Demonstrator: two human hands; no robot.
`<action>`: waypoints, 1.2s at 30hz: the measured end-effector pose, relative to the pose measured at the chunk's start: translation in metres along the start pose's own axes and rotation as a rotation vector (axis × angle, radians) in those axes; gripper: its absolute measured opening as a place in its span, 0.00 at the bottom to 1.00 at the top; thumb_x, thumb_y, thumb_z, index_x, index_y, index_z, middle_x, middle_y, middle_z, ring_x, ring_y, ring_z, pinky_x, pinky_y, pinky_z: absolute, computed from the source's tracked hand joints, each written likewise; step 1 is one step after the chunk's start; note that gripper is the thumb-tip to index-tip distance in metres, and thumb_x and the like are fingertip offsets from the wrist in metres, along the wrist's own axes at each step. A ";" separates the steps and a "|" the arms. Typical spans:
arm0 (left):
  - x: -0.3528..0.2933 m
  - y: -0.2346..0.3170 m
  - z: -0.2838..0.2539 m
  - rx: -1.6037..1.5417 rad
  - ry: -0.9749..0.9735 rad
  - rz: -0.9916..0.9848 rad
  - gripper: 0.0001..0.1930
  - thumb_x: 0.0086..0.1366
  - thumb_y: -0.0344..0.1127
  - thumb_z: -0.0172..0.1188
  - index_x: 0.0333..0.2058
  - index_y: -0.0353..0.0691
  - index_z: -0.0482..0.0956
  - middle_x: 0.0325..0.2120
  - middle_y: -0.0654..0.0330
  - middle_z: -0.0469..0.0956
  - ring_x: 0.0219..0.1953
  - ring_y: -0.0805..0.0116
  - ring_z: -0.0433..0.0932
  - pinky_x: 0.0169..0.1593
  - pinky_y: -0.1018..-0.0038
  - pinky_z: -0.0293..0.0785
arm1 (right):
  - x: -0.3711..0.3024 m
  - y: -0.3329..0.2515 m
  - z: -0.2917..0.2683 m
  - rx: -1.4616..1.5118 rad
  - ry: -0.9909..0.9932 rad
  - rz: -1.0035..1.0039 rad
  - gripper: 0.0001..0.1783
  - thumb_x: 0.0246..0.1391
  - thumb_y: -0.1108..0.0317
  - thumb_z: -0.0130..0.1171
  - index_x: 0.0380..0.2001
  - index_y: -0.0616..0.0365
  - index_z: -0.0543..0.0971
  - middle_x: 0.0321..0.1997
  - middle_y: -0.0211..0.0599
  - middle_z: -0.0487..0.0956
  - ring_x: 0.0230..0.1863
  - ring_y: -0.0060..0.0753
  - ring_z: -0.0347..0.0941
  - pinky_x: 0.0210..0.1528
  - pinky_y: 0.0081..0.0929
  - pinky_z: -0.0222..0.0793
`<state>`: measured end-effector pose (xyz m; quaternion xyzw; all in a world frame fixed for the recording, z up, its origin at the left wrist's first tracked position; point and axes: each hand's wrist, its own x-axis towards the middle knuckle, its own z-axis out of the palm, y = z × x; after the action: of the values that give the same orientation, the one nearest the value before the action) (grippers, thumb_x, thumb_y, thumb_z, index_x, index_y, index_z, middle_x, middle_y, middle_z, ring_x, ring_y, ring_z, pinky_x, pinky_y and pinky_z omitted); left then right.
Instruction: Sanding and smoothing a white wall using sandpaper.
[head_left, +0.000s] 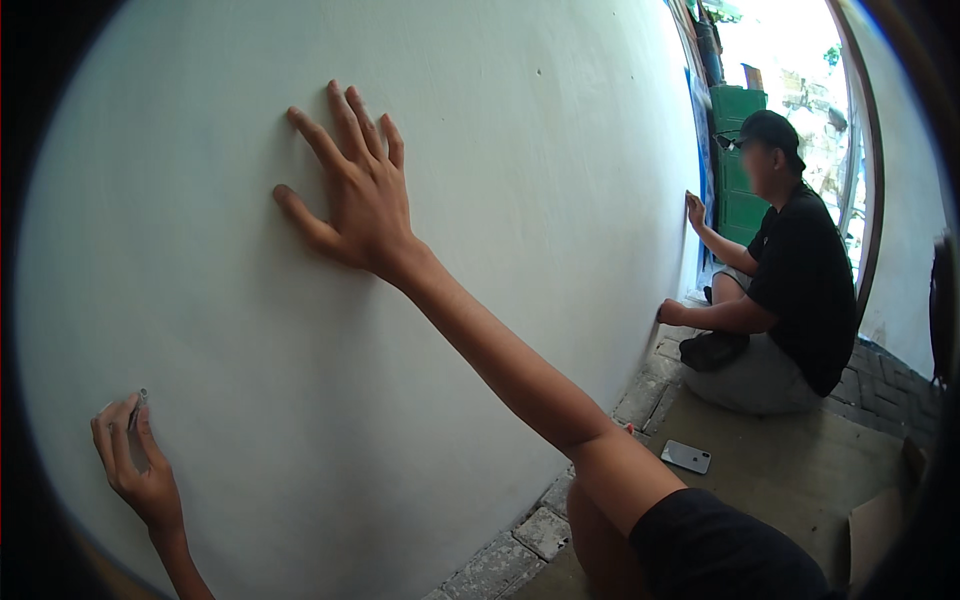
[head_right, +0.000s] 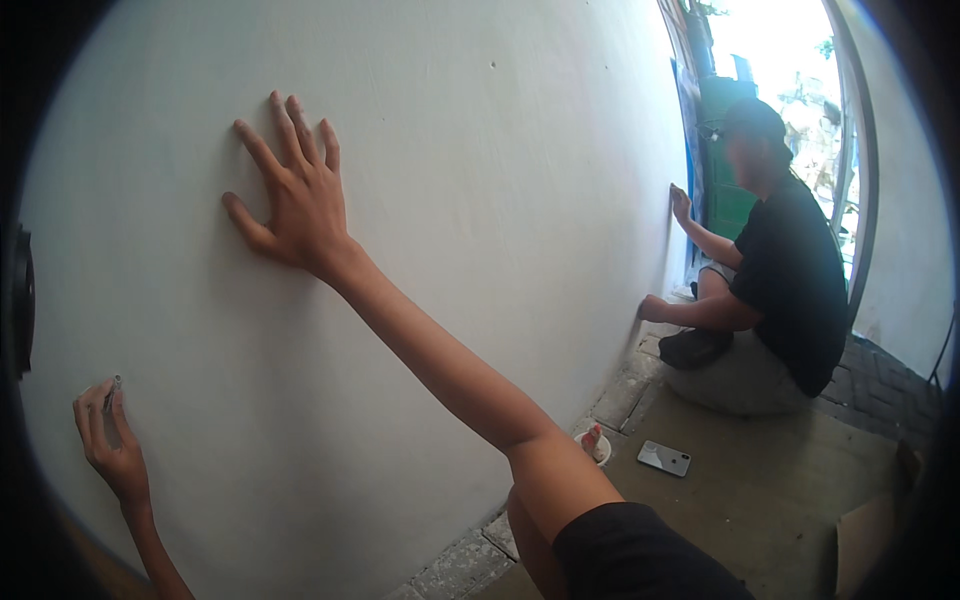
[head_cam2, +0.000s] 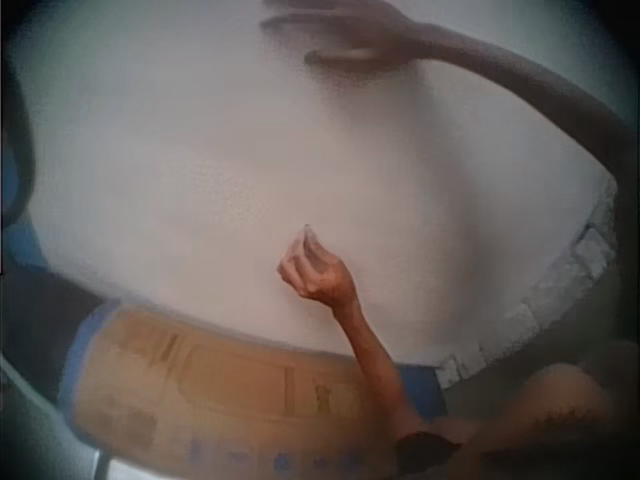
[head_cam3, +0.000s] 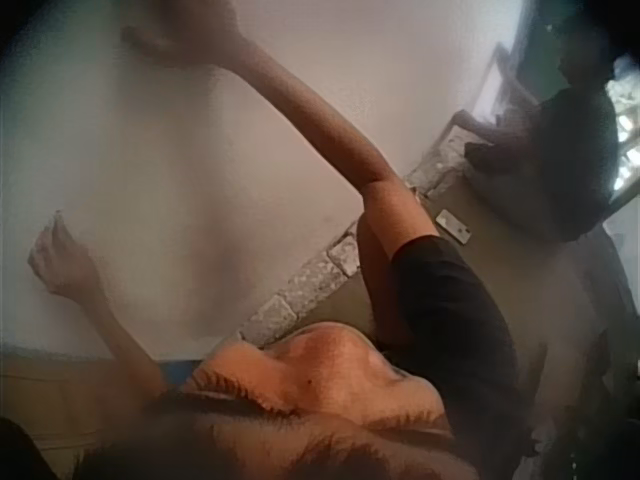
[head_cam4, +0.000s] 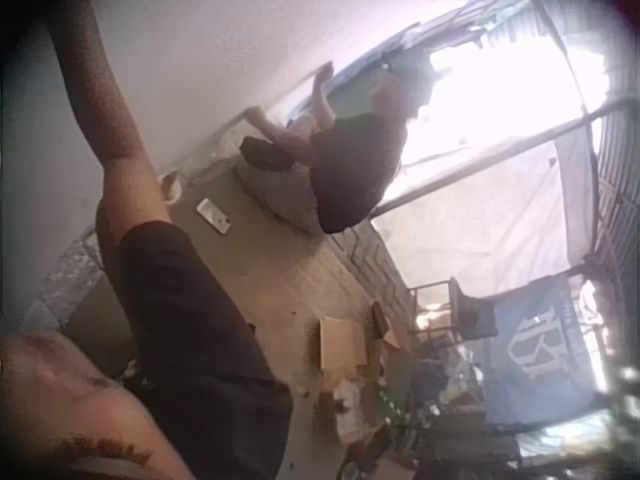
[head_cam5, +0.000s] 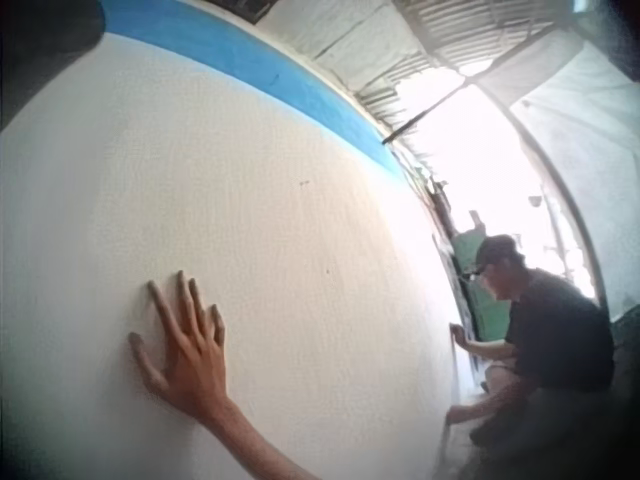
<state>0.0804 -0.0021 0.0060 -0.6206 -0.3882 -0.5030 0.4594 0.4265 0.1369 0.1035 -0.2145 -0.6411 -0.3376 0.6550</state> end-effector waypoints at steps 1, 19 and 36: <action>0.000 0.001 0.003 0.035 0.029 0.037 0.09 0.67 0.20 0.61 0.44 0.34 0.81 0.40 0.55 0.77 0.44 0.58 0.77 0.45 0.61 0.77 | 0.001 0.001 0.002 -0.002 0.024 -0.028 0.43 0.54 0.46 0.57 0.71 0.51 0.64 0.78 0.61 0.51 0.81 0.60 0.40 0.76 0.65 0.31; -0.015 -0.031 -0.003 0.303 -0.003 0.215 0.12 0.71 0.22 0.56 0.51 0.36 0.79 0.46 0.56 0.79 0.52 0.60 0.79 0.56 0.63 0.81 | -0.004 0.051 -0.007 -0.072 0.007 -0.078 0.44 0.64 0.36 0.48 0.76 0.44 0.55 0.82 0.50 0.44 0.82 0.53 0.33 0.78 0.63 0.31; -0.014 -0.012 0.012 0.134 -0.066 0.131 0.12 0.71 0.21 0.56 0.51 0.37 0.78 0.46 0.56 0.78 0.51 0.61 0.79 0.53 0.65 0.82 | -0.004 0.040 -0.001 -0.150 0.009 -0.065 0.50 0.62 0.34 0.51 0.76 0.53 0.52 0.80 0.60 0.44 0.81 0.59 0.35 0.78 0.64 0.31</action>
<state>0.0696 0.0123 -0.0066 -0.6287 -0.3945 -0.4241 0.5189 0.4555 0.1641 0.1054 -0.2407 -0.6176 -0.4067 0.6287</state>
